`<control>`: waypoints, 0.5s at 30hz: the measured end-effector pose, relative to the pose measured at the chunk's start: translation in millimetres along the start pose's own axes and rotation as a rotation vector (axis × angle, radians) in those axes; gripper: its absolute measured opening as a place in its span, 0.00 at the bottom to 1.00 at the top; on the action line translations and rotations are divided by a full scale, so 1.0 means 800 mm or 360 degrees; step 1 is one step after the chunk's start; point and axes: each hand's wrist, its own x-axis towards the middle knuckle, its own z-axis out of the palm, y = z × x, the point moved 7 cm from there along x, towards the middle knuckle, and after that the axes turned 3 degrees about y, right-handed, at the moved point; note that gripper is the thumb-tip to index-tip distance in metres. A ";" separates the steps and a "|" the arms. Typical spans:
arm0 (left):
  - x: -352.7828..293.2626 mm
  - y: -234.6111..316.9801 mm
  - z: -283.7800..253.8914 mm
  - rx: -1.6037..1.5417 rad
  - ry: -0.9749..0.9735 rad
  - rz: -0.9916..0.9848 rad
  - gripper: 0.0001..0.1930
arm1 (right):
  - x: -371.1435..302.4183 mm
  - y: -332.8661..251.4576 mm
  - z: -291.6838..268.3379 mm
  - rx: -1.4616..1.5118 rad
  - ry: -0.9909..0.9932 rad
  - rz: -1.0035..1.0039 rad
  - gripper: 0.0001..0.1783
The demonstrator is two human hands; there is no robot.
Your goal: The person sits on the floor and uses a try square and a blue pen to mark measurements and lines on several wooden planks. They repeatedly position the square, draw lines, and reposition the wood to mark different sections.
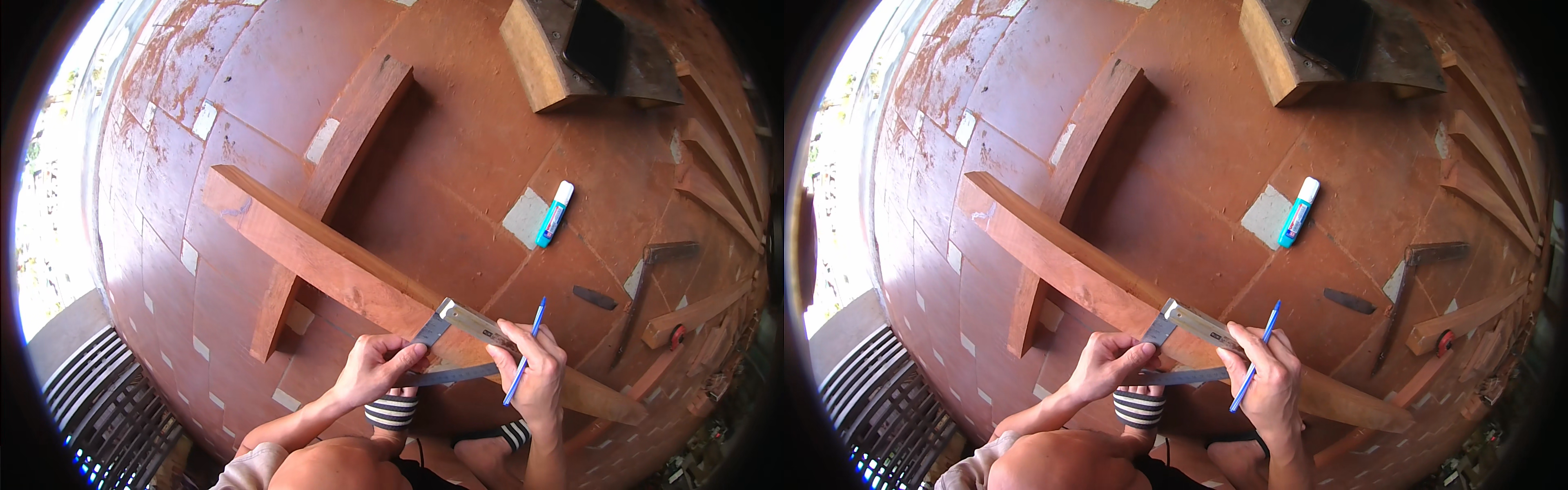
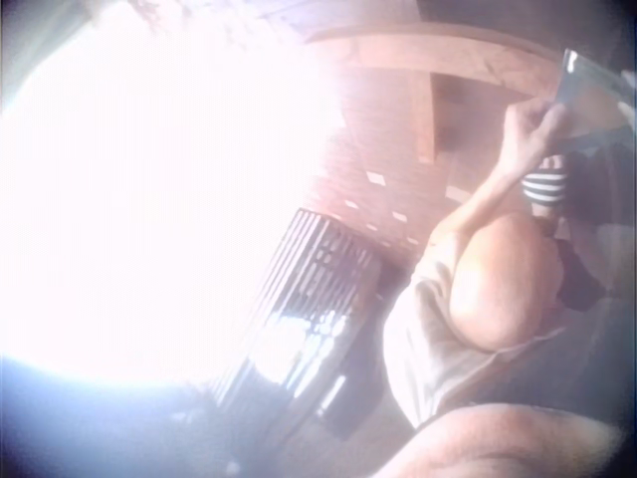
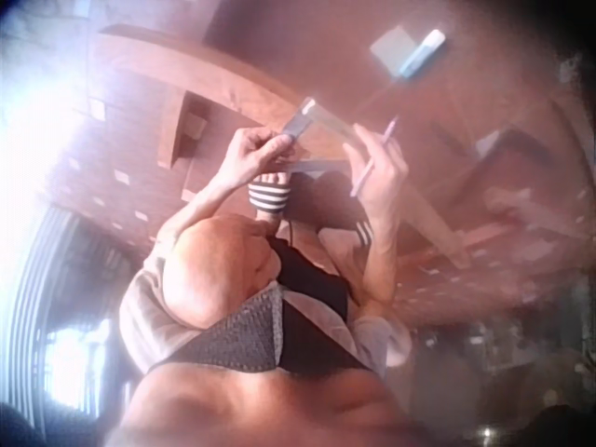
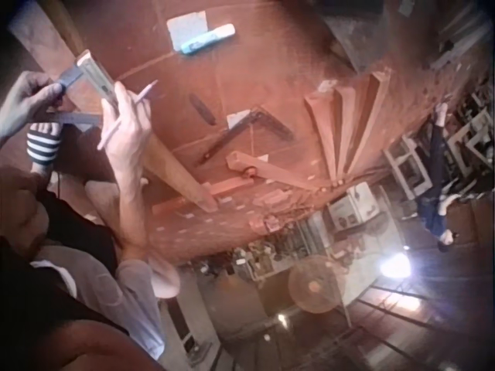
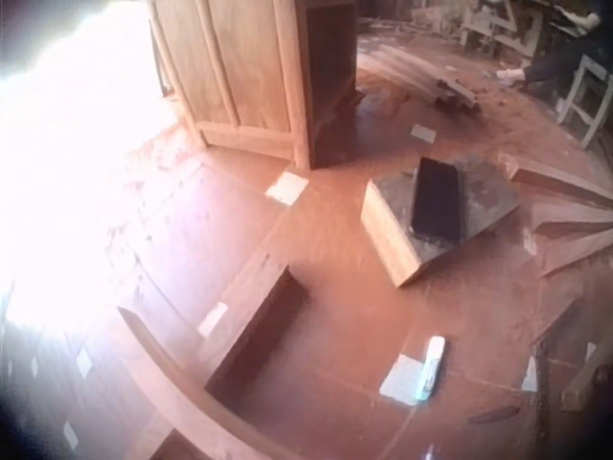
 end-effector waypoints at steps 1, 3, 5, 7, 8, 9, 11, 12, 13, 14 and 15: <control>0.000 -0.001 -0.001 0.0061 0.0017 -0.0023 0.22 | 0.001 0.000 0.001 0.0001 -0.0005 0.0001 0.20; -0.001 -0.003 -0.001 0.0025 0.0002 -0.0035 0.22 | 0.002 0.000 0.002 0.0017 0.0002 0.0000 0.20; -0.001 -0.005 -0.001 0.0020 0.0010 -0.0047 0.22 | 0.003 0.000 0.002 0.0027 0.0005 -0.0001 0.20; -0.002 -0.008 0.000 0.0042 0.0035 -0.0070 0.22 | 0.003 0.000 0.001 0.0030 0.0006 0.0001 0.20; -0.002 -0.007 0.000 0.0006 0.0034 -0.0035 0.22 | 0.004 0.000 0.001 0.0027 0.0003 0.0007 0.20; -0.002 -0.006 0.000 0.0007 0.0035 -0.0025 0.22 | 0.004 0.000 0.001 0.0025 0.0001 0.0013 0.20; -0.002 -0.006 0.000 0.0014 0.0035 -0.0025 0.22 | 0.004 0.000 0.000 0.0026 -0.0004 0.0020 0.20; -0.002 -0.007 -0.001 0.0019 0.0034 -0.0030 0.23 | 0.004 0.000 0.000 0.0027 -0.0003 0.0018 0.20; -0.002 -0.009 -0.001 0.0058 0.0035 -0.0063 0.23 | 0.004 0.000 0.001 0.0029 -0.0003 0.0018 0.20; -0.002 -0.008 -0.001 0.0023 0.0024 -0.0047 0.23 | 0.004 0.000 0.001 0.0034 -0.0004 0.0016 0.20; -0.002 -0.008 -0.001 0.0021 0.0016 -0.0057 0.23 | 0.004 0.001 0.001 0.0039 -0.0003 0.0014 0.21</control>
